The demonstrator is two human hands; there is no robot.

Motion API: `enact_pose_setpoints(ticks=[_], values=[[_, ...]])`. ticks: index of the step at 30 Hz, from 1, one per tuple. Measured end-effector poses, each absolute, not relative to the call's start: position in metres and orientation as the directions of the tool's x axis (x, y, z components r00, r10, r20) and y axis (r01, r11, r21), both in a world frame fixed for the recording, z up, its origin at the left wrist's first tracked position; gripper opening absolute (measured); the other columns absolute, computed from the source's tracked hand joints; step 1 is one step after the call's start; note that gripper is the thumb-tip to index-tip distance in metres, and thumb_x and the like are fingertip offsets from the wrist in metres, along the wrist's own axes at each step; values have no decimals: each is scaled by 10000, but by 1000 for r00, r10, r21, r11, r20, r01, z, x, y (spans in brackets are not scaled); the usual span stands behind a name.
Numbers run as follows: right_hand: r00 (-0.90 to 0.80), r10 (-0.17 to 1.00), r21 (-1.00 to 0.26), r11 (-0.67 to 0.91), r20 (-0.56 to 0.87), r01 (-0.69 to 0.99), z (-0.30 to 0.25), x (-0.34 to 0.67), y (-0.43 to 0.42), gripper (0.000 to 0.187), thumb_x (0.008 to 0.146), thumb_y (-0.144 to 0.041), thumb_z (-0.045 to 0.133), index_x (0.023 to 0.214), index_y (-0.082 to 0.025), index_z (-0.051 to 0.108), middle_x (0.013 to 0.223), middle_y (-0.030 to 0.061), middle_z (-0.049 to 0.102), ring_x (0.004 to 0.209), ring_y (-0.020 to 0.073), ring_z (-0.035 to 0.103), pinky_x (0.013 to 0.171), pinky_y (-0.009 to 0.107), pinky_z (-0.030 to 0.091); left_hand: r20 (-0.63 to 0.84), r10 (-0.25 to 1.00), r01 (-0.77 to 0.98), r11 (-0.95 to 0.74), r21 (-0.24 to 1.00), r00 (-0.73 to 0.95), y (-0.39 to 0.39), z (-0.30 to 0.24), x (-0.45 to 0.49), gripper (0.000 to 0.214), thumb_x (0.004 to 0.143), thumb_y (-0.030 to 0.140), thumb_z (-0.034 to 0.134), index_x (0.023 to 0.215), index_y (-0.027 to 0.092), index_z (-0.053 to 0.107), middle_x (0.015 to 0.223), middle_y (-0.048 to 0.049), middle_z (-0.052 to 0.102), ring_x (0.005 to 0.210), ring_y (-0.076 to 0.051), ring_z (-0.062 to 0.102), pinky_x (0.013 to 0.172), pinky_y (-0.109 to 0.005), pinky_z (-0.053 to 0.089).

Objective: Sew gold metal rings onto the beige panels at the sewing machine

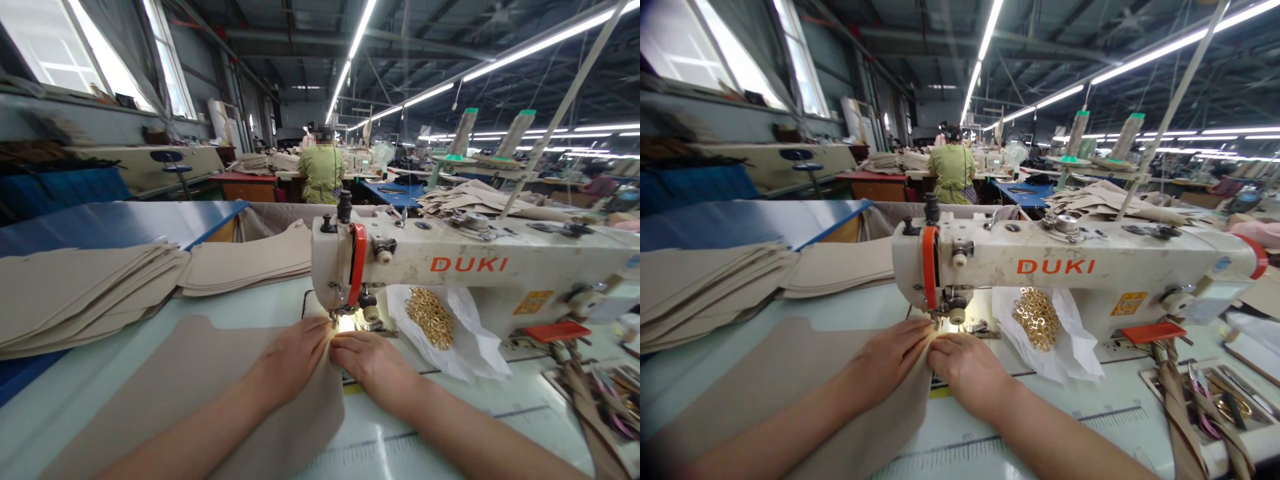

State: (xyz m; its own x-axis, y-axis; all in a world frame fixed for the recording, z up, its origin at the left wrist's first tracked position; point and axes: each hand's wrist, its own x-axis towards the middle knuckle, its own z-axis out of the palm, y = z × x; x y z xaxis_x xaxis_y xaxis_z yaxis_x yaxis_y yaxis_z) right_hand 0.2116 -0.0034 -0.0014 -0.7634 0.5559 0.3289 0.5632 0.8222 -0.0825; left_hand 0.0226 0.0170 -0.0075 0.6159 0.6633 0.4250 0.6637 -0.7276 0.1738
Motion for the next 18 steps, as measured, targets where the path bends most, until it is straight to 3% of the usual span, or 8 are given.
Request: enact_pose_setpoints(ticks=[6,11,15,18], values=[[-812,431,-78,896,392,438,-5,194,-23,120,908,-182,509,920,-159,626,973,65,678,968,175,597,878,286,475,444,709,699,-680,220,549,-27,-1,-1,287,866,124,427,1081,179,610,1130,-66,668,1058,-160,610,943,-313,502],[-825,382,-58,917,416,395,-3,189,-29,158,919,-161,473,938,-156,630,990,81,677,989,172,594,892,289,473,451,752,752,-618,230,481,-42,0,-8,311,864,152,442,1142,181,580,1172,-73,651,1085,-179,600,949,-349,498],[-815,379,-58,917,438,395,-2,194,-30,189,923,-168,455,979,-146,634,1007,91,680,987,180,603,888,291,478,468,749,789,-593,159,468,-77,4,-21,530,855,355,517,1347,192,407,1336,-106,526,1189,-237,525,973,-380,471],[-795,371,-87,922,480,378,-3,197,-31,233,936,-174,416,1001,-137,637,1001,89,686,972,180,614,873,284,489,377,699,736,-674,62,608,-113,-7,-49,695,821,425,545,1432,281,247,1395,-40,459,1215,-237,501,1004,-336,432]])
